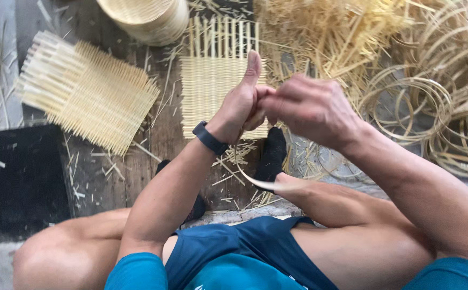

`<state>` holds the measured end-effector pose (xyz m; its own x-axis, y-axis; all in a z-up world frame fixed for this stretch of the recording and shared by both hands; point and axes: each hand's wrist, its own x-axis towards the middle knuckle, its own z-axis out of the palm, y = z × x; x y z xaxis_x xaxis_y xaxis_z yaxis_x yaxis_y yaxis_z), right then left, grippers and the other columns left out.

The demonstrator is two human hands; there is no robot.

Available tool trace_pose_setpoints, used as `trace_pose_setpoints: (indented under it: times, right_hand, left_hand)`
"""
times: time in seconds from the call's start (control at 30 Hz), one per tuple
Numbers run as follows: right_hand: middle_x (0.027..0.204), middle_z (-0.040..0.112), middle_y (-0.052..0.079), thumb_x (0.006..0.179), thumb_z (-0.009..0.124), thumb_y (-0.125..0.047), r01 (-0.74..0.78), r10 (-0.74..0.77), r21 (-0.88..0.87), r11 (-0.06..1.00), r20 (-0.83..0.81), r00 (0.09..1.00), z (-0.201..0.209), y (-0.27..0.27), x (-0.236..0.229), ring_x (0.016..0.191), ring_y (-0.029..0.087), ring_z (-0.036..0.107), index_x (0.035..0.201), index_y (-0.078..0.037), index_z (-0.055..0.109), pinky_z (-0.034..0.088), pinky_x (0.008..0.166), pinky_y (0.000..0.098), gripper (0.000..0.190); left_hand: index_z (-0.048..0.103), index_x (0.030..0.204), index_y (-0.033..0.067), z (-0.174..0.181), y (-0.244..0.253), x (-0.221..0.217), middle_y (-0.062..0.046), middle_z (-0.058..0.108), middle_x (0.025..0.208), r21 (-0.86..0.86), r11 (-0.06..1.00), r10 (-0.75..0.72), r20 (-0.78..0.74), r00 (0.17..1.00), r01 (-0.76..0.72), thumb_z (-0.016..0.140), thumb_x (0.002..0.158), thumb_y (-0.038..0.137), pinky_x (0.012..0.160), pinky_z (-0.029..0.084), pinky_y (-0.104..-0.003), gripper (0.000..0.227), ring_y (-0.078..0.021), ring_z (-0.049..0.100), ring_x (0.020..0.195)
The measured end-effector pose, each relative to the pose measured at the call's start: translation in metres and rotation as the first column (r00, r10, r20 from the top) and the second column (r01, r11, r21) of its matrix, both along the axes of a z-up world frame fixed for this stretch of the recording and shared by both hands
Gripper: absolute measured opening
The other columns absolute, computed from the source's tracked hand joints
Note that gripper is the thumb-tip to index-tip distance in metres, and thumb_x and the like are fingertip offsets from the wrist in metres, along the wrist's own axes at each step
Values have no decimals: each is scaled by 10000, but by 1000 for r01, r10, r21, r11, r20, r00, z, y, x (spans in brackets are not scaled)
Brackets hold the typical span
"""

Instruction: The person assembles bamboo basket lids by fitting a woven bamboo disc into a circular wooden frame and trimming the excess bamboo strips with shears.

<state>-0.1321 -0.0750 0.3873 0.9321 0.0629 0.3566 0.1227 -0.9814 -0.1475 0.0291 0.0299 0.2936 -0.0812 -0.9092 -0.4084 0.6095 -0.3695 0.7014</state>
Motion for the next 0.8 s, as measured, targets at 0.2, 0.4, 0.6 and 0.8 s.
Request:
trace_pose_setpoints:
  times: [0.2, 0.4, 0.6, 0.8]
  right_hand:
    - [908, 654, 25, 940, 845, -95, 148, -184, 272, 951, 111, 977, -30, -5, 4, 815, 200, 580, 1041, -120, 784, 483, 679, 359, 120]
    - [887, 657, 62, 826, 821, -133, -100, 113, 383, 918, -10, 994, -68, 30, -4, 859, 217, 626, 911, -96, 770, 534, 738, 383, 106]
    - [884, 661, 15, 1109, 567, -332, 552, -657, 728, 408, -186, 731, -86, -9, 2, 736, 166, 612, 1059, -87, 698, 538, 625, 292, 282]
    - [549, 429, -35, 1097, 545, -486, 255, -352, 905, -341, -374, 858, -135, -3, 6, 428, 76, 342, 965, -2, 733, 319, 401, 255, 536]
  left_hand:
    - [643, 927, 19, -71, 35, 49, 34, 455, 705, 189, 805, 398, 532, 748, -563, 334, 1022, 795, 470, 370, -279, 840, -96, 422, 574]
    - [731, 973, 65, -89, 55, 61, 58, 505, 628, 155, 699, 713, -237, 660, -699, 588, 972, 493, 441, 356, -208, 451, -55, 426, 515]
    - [652, 839, 72, -81, 64, 68, 77, 452, 583, 63, 683, 729, -11, 684, -727, 712, 959, 461, 405, 309, -220, 411, -46, 357, 471]
    - [515, 706, 166, -88, 54, 52, 86, 404, 545, 47, 632, 734, -359, 577, -774, 677, 975, 465, 372, 297, -224, 433, -47, 363, 445]
